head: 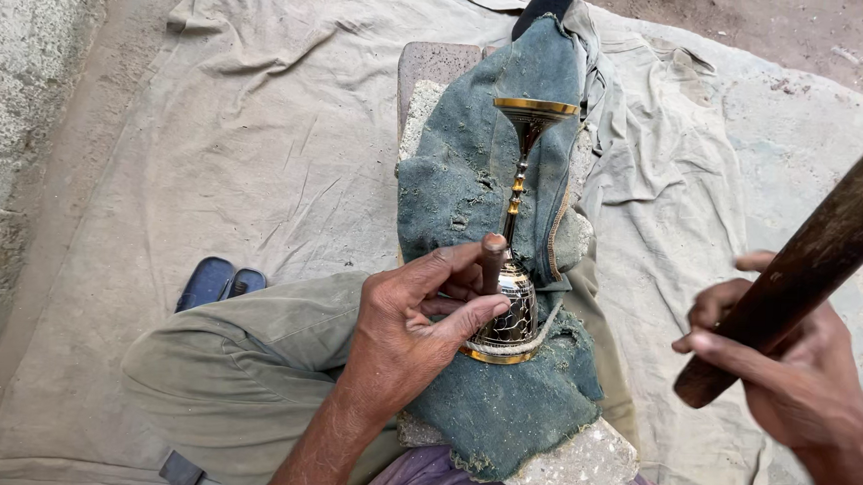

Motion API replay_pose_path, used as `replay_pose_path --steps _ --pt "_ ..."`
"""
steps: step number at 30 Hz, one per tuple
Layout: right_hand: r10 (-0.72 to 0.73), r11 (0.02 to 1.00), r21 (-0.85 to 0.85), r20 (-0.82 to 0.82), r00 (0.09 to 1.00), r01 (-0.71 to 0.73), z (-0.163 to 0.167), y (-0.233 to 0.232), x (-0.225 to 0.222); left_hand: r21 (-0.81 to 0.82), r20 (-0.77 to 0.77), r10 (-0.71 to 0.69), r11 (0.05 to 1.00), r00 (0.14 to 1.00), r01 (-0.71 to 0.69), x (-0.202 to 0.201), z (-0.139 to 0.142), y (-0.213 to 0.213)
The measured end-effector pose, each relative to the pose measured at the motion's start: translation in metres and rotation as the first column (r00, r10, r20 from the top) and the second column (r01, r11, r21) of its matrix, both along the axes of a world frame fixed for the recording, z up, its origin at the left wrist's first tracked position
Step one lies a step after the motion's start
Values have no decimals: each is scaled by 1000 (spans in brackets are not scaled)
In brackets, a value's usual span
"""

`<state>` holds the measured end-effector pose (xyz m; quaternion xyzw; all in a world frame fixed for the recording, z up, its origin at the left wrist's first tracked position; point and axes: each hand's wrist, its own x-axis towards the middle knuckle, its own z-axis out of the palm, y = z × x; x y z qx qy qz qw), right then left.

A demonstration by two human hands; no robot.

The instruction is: The person sits on the ground with a brass bell-shaped candlestick resting on a sandbag, holds a small punch against the metal, and repeatedly strikes it with a wooden mallet to decorate the surface. They occasionally reposition the punch and rotate the bell to work different spots.

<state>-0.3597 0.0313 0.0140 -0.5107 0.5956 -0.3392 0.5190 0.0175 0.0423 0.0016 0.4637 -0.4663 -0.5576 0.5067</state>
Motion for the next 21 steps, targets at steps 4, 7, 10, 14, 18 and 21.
replay_pose_path --steps 4,7,10,14,18,21 --pt "118 992 79 -366 923 -95 28 -35 14 63 26 64 996 998 -66 -6 0 0" --pt "141 988 37 -640 756 -153 49 -63 30 -13 104 97 995 990 -96 -9 4 4" --pt "262 928 62 -810 524 -368 75 -84 53 -119 192 132 987 973 -110 -13 10 9" --pt "267 831 193 -961 71 -523 97 -99 84 -108 257 147 986 955 -123 -15 13 10" --pt "215 790 49 -956 201 -611 103 -101 81 -91 255 137 989 957 -118 -15 10 9" --pt "284 816 68 -912 295 -574 92 -105 57 -72 197 141 989 970 -130 -15 6 8"
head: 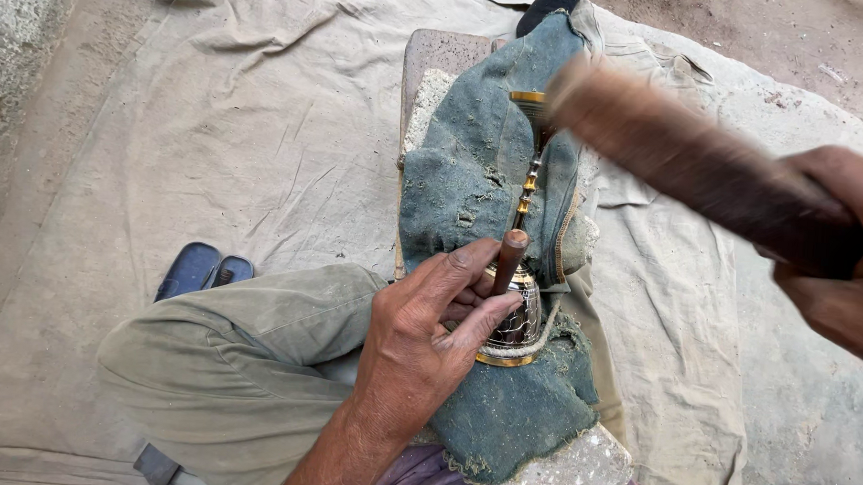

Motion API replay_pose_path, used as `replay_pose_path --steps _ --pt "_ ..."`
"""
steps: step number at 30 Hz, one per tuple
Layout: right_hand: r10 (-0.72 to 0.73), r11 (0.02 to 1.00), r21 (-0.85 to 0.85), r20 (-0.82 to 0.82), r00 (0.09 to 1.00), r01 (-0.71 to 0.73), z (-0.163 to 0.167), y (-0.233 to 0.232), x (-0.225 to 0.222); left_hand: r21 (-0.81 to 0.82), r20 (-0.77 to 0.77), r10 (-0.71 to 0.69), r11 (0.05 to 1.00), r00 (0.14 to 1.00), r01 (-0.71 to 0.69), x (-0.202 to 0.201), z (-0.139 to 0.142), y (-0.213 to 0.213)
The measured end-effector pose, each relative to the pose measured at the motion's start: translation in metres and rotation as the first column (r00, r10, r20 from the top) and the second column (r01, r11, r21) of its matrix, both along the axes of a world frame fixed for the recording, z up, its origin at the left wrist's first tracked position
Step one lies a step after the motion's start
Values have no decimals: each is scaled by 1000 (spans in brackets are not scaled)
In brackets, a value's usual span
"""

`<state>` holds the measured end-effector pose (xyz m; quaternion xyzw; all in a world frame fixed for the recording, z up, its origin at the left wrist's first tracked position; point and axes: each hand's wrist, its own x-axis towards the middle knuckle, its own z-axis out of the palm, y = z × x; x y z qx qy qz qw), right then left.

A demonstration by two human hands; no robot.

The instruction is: The person sits on the ground with a brass bell-shaped candlestick resting on a sandbag, holds a small punch against the metal, and repeatedly strikes it with a wooden mallet to decorate the surface. They occasionally reposition the punch and rotate the bell to work different spots.

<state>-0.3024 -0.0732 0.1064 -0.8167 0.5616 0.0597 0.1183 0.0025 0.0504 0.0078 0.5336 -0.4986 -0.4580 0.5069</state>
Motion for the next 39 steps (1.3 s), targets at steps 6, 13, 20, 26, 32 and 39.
replay_pose_path --steps 6,13,20,26,32,39 --pt "20 1000 -7 174 985 -19 -20 -3 -44 -10 12 -18 1000 1000 18 0 -2 -1" --pt "-19 999 -50 -6 1000 18 -24 -1 -35 -4 56 -30 1000 998 30 2 0 -3" --pt "6 999 -36 -62 998 -8 -15 2 -25 -17 11 -39 999 999 39 3 -2 -3" --pt "108 994 -8 -175 979 -111 -1 3 -9 -36 14 -51 998 999 51 5 -3 -4" --pt "53 998 -44 -2 999 -53 -2 6 -2 -23 6 -52 998 999 52 5 -6 -5" --pt "183 977 -82 -139 973 -195 -15 9 -17 -27 36 -44 999 998 45 4 -9 -4"
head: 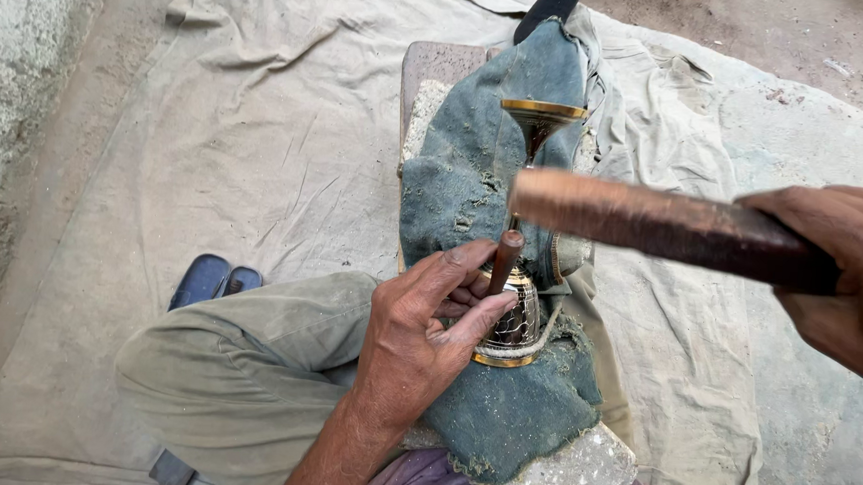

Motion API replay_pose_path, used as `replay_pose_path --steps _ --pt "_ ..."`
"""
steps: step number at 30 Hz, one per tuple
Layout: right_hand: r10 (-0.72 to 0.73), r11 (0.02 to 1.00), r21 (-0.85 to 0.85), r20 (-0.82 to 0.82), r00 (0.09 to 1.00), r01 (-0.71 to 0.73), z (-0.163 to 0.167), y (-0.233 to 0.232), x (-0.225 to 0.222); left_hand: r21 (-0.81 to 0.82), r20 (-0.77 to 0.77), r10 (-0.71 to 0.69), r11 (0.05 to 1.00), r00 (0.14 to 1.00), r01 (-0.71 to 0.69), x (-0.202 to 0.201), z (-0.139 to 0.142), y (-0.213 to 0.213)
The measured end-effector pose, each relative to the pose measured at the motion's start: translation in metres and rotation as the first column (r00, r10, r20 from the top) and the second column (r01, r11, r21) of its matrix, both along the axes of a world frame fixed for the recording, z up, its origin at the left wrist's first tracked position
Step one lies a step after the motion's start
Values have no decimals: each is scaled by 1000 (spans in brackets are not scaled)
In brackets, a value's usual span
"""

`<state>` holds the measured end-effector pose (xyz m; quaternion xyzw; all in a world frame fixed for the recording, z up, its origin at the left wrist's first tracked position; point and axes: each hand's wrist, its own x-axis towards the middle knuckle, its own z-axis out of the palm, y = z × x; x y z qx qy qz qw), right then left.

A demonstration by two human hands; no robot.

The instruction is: The person sits on the ground with a brass bell-shaped candlestick resting on a sandbag, holds a small punch against the metal, and repeatedly strikes it with a wooden mallet to decorate the surface. They occasionally reposition the punch and rotate the bell to work different spots.

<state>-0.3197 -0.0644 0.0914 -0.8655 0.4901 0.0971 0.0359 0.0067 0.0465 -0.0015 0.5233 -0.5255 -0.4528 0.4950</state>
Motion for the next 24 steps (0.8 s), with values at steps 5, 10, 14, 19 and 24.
replay_pose_path --steps 5,10,14,19,24 --pt "-160 982 92 -39 986 163 1 -3 -1 15 -62 -3 1000 998 4 1 0 1" --pt "-233 972 85 176 956 221 2 9 1 19 -57 -18 1000 998 19 1 1 0" --pt "-201 979 30 37 979 200 0 11 9 24 -35 -15 1000 999 16 2 2 1" --pt "-190 981 -2 201 961 194 5 7 19 -5 -37 -10 1000 999 10 3 1 1" --pt "-343 939 117 278 897 323 1 9 8 13 -57 -25 1000 998 26 2 -1 0"
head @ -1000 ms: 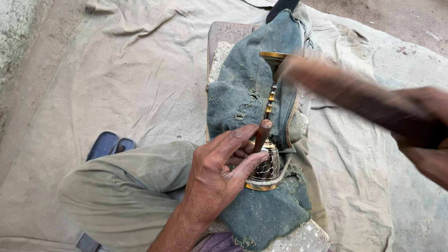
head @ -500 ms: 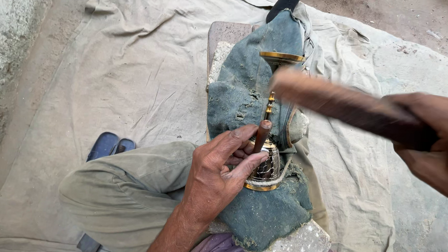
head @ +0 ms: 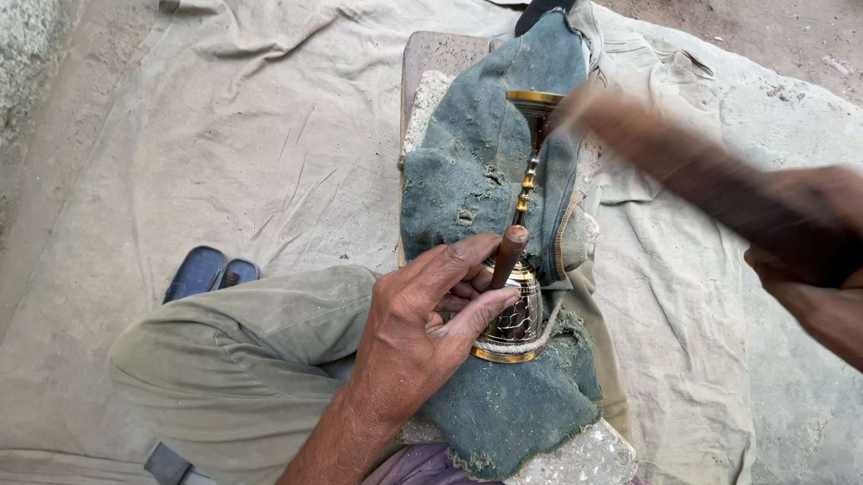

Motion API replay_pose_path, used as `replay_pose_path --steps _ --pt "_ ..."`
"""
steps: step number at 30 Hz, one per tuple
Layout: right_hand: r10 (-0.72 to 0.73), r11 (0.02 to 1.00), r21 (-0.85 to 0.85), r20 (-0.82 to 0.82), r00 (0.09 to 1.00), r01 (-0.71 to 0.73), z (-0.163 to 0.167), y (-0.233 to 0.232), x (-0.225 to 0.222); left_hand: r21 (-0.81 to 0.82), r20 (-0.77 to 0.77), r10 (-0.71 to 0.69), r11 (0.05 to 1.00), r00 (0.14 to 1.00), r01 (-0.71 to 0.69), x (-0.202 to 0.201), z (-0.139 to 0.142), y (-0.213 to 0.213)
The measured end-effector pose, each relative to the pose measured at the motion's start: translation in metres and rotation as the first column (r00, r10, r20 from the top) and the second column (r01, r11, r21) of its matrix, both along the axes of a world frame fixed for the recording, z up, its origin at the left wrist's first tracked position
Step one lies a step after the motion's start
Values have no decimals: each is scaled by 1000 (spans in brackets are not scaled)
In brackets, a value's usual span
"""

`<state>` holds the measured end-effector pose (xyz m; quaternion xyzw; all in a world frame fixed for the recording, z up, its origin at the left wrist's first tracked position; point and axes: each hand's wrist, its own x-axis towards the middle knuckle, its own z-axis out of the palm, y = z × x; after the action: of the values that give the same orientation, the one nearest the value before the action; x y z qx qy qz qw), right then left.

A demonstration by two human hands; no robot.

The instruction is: The person sits on the ground with a brass bell-shaped candlestick resting on a sandbag, holds a small punch against the metal, and repeatedly strikes it with a wooden mallet to decorate the surface. They occasionally reposition the punch and rotate the bell to work different spots.

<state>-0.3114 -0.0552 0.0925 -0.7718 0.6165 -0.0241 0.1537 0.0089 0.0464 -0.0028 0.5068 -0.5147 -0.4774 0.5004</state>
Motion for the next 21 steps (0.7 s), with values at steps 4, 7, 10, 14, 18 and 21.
replay_pose_path --steps 4,7,10,14,18,21 --pt "162 987 53 -188 969 -154 -3 -6 -13 -18 -13 7 1000 1000 -7 0 -2 0" --pt "118 992 -33 -161 980 -125 -14 -15 -10 -12 -4 13 1000 1000 -13 -1 -4 2" --pt "-34 996 -82 -181 983 19 -22 -22 -8 5 2 14 1000 1000 -14 -1 -3 1" --pt "117 991 -11 -379 918 -131 -16 -14 -29 -88 138 56 995 989 -44 1 10 -1" --pt "40 998 36 36 999 -41 -24 12 -39 -137 -216 220 958 951 -252 12 29 26" --pt "-490 831 456 332 806 317 -31 64 -23 -99 -383 298 928 874 -360 12 31 45"
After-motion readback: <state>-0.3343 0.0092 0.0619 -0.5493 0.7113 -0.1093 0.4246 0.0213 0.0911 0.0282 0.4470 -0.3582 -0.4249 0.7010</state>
